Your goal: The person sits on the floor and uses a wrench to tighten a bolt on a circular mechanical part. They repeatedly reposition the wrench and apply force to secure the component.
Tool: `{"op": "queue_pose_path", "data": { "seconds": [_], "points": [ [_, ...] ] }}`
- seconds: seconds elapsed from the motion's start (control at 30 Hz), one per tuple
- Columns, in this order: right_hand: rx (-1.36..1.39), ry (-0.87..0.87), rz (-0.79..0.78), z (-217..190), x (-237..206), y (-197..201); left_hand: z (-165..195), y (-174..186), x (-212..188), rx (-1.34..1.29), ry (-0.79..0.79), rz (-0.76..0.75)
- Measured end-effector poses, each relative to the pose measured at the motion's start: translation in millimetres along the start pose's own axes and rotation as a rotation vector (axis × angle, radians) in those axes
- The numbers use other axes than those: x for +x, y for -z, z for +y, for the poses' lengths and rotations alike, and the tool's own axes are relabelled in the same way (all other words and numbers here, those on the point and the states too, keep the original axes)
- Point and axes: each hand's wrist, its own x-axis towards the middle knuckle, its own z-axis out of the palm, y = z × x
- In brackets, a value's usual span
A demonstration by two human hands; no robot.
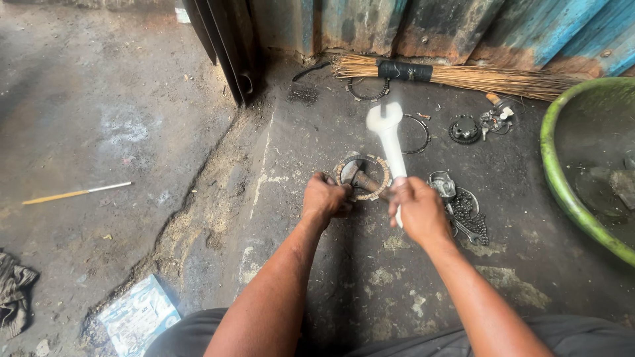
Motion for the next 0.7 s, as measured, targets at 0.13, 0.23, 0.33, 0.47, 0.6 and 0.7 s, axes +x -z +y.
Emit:
{"op": "queue_pose_path", "data": {
  "seconds": [0.13, 0.23, 0.33, 0.47, 0.6, 0.7],
  "points": [
    [0.11, -0.016, 0.169, 13, 7, 2, -5, 4, 9, 0.162, -0.123, 0.139],
    [0.203, -0.153, 0.146, 26, 13, 0, -5, 7, 12, -0.049, 0.034, 0.021],
    [0.125, -0.253, 0.07, 37, 17, -1, -2, 10, 11, -0.121, 0.083, -0.008],
    [0.0, -0.243, 0.013, 38, 18, -6, 3, 15, 11, -0.211, 0.143, 0.038],
    [-0.093, -0.26, -0.042, 29, 13, -10, 6, 18, 11, -0.242, 0.179, 0.023],
    [-0.11, -0.27, -0.049, 21, 9, -10, 6, 19, 11, -0.208, 0.195, -0.017]
  ]
}}
